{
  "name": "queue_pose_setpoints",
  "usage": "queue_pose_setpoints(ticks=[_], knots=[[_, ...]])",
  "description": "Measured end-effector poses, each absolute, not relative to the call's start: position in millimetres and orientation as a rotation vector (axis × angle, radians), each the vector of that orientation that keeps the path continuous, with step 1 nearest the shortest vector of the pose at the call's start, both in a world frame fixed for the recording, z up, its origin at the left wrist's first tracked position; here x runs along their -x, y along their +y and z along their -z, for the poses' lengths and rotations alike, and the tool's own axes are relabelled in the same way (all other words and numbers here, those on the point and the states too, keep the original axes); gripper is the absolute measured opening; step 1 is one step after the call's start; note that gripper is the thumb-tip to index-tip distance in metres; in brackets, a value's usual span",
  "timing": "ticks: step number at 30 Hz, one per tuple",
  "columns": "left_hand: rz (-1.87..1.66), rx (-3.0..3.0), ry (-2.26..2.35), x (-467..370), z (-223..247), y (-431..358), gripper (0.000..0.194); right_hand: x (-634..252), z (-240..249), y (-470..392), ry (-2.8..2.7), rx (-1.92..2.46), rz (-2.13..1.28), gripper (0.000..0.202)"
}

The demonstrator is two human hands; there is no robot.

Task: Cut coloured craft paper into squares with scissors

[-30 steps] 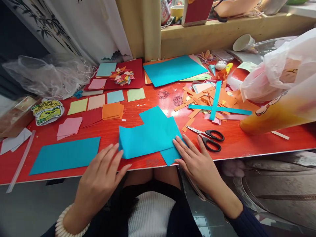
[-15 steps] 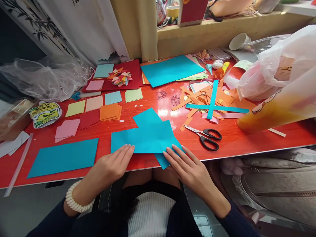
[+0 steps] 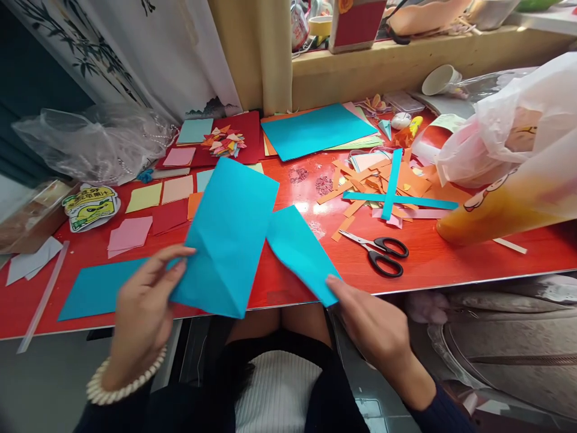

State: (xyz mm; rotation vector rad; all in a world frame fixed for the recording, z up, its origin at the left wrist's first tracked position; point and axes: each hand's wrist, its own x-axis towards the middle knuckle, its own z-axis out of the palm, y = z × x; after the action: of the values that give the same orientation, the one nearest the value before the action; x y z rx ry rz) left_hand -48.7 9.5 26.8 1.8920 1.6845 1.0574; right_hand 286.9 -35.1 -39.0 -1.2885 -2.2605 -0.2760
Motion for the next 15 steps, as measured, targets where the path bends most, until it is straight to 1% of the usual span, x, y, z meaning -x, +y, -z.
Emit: queue_pose_setpoints(ticks=[3, 4, 6, 9, 12, 15], knots=[[-0.938, -1.706, 1.550, 30.9, -5.2, -1.6, 0.040, -279.7, 12.7, -29.3, -1.872, 1.722, 0.675, 0.062], [-0.900, -1.645, 1.508, 23.5, -2.4, -5.4, 0.042, -273.9, 0.0, -24.5, -1.839, 1.742, 0.700, 0.066], [-0.831, -1.541, 1.451, 10.7, -3.2, -11.6, 0.047, -258.7, -25.9, -12.8, -1.953, 1.479, 0.665, 0.071], [-0.747, -1.443, 1.380, 2.1, -10.4, -15.1, 0.048, -234.8, -51.6, 2.1, -2.167, 1.139, 0.558, 0.067], [-0.688, -1.411, 1.298, 4.2, -12.9, -13.1, 0.045, -217.6, -50.4, 5.6, -2.316, 0.902, 0.434, 0.056], [-0.633, -1.364, 1.290, 8.6, -13.3, -9.8, 0.045, -208.9, -30.3, -1.5, -2.458, 0.778, 0.363, 0.041]])
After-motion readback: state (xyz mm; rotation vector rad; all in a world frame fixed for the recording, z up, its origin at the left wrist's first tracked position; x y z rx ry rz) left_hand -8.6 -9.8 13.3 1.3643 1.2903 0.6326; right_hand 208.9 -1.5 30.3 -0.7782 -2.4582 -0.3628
